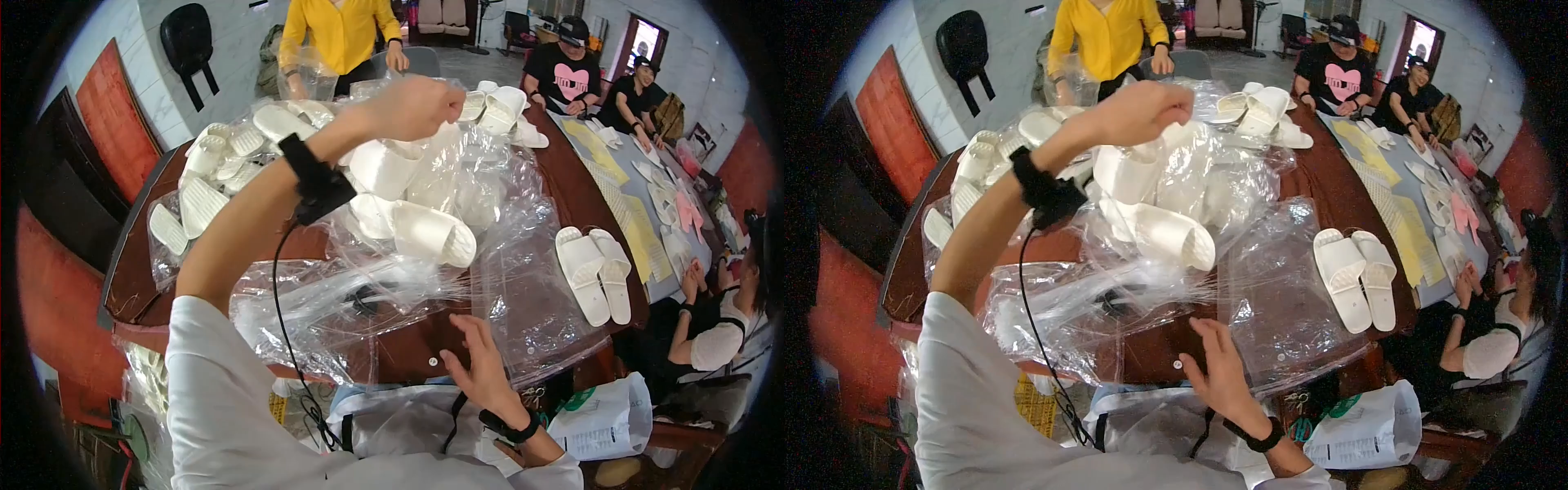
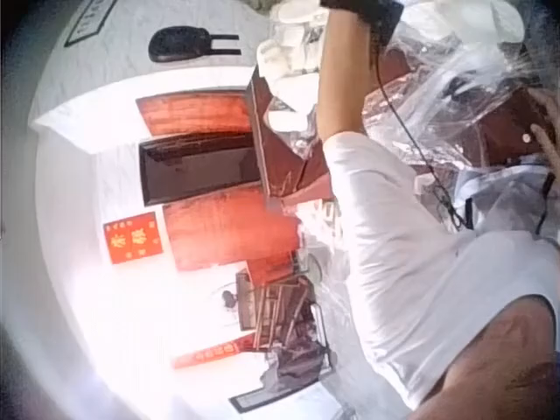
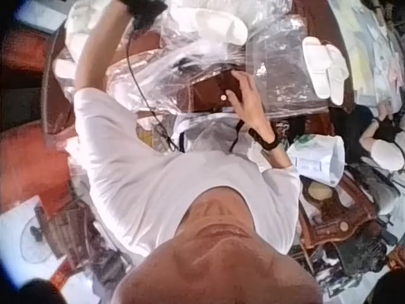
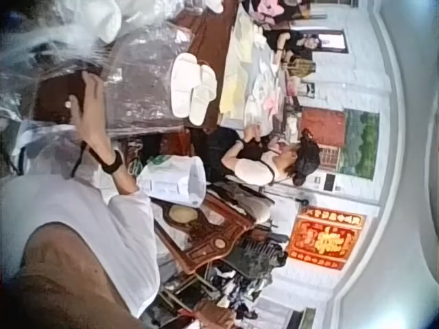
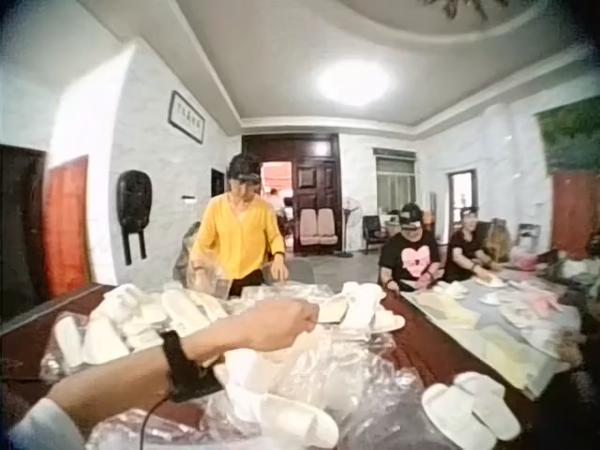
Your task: The recorder is packing white slippers into plastic bags and organizing them into a yellow bin.
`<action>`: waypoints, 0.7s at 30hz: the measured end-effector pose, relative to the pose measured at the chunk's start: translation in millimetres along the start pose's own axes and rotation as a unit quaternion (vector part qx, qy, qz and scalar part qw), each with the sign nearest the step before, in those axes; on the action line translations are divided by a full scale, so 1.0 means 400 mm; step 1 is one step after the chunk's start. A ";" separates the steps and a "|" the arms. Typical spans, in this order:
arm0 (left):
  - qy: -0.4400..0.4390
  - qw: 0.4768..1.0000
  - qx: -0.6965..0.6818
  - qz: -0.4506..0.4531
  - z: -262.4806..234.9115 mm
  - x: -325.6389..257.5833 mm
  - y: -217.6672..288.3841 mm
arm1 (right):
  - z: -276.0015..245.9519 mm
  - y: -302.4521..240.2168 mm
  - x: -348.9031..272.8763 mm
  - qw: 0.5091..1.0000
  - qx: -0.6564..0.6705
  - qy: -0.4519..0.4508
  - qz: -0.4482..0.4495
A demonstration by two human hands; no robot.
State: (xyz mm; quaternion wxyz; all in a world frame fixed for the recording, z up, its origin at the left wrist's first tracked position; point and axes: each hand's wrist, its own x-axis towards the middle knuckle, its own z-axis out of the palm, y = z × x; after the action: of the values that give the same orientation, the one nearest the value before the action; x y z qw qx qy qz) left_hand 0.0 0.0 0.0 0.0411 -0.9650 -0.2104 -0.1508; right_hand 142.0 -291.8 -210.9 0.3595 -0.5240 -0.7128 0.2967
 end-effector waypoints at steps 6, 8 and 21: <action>0.134 0.991 0.015 -0.016 -0.141 -0.135 0.055 | 0.043 0.002 0.024 0.999 0.010 0.051 0.004; 0.150 0.988 0.025 -0.026 -0.192 -0.164 0.081 | 0.056 0.013 0.024 0.999 0.018 0.050 0.002; 0.370 0.909 0.178 -0.066 -0.329 -0.234 0.071 | 0.111 0.028 0.059 0.996 0.078 0.044 0.030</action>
State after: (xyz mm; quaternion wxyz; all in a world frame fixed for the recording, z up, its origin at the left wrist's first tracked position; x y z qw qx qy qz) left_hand -105.4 -81.4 95.9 0.2771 -0.8003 -0.2669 -0.4599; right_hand 106.9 -268.0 -240.1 0.4210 -0.5280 -0.6550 0.3391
